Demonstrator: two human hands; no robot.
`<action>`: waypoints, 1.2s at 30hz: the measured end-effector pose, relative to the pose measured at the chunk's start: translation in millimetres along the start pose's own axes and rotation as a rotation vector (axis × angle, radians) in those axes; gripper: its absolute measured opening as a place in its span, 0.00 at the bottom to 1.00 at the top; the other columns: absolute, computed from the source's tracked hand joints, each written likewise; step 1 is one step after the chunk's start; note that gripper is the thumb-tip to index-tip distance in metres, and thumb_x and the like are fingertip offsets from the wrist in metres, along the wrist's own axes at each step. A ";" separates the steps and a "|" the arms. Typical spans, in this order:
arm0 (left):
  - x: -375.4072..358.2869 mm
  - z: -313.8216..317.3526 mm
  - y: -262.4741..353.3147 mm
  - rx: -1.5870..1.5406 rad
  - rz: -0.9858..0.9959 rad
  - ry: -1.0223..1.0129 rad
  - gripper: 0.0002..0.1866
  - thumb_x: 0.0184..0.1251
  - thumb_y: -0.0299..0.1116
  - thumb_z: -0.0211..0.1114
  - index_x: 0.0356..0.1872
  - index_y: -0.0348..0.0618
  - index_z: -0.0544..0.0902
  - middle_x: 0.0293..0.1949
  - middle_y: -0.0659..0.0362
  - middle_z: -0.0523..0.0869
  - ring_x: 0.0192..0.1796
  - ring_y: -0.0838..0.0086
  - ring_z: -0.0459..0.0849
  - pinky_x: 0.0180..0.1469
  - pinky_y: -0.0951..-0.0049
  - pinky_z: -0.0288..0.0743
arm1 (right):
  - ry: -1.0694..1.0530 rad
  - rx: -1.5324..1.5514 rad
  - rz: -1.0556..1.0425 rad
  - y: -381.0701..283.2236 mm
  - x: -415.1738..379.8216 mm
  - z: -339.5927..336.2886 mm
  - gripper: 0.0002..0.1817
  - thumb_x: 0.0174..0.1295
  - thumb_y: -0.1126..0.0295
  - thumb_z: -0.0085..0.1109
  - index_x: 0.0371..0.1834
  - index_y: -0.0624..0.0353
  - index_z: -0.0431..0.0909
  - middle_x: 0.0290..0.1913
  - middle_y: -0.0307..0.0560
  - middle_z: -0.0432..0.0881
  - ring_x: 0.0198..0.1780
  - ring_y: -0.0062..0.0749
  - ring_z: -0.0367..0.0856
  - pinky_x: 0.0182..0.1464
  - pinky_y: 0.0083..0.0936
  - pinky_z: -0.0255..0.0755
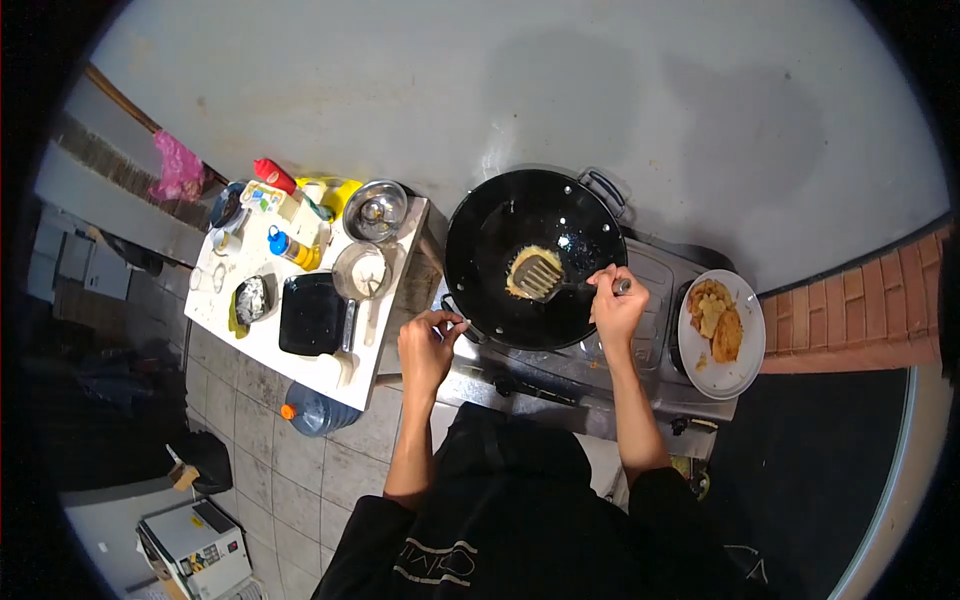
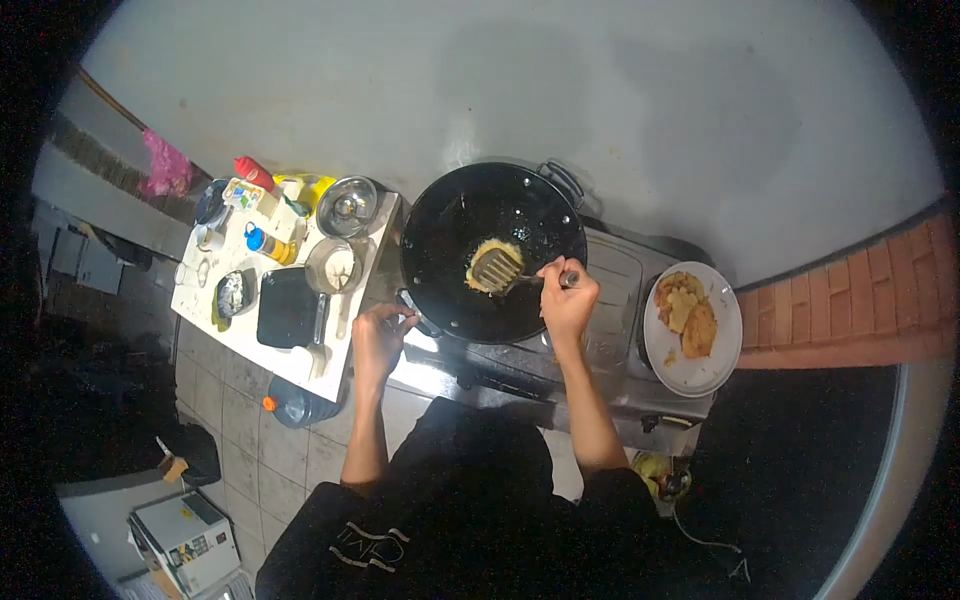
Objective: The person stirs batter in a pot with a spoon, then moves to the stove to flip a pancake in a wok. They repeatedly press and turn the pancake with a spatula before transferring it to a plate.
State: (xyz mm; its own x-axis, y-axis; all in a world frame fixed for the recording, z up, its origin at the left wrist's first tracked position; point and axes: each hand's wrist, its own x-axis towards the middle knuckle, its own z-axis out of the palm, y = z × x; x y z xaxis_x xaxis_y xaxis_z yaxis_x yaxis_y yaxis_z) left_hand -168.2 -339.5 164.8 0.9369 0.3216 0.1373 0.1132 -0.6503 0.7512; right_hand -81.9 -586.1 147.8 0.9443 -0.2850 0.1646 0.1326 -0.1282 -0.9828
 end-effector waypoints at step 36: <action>-22.3 -4.9 13.8 0.183 -0.070 0.098 0.11 0.57 0.40 0.73 0.30 0.41 0.89 0.19 0.55 0.81 0.23 0.59 0.82 0.28 0.62 0.71 | -0.304 0.142 -0.031 16.0 39.1 -14.7 0.11 0.73 0.70 0.51 0.32 0.65 0.75 0.30 0.42 0.83 0.18 0.14 0.70 0.17 0.16 0.64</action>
State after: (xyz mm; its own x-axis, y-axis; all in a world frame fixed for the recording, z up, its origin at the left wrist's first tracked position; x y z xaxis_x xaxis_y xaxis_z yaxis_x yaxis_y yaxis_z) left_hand -189.1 -352.3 175.2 0.8890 0.4298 0.1577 0.2434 -0.7354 0.6324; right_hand -47.3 -613.3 139.7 0.9829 0.0163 0.1837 0.1836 0.0077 -0.9830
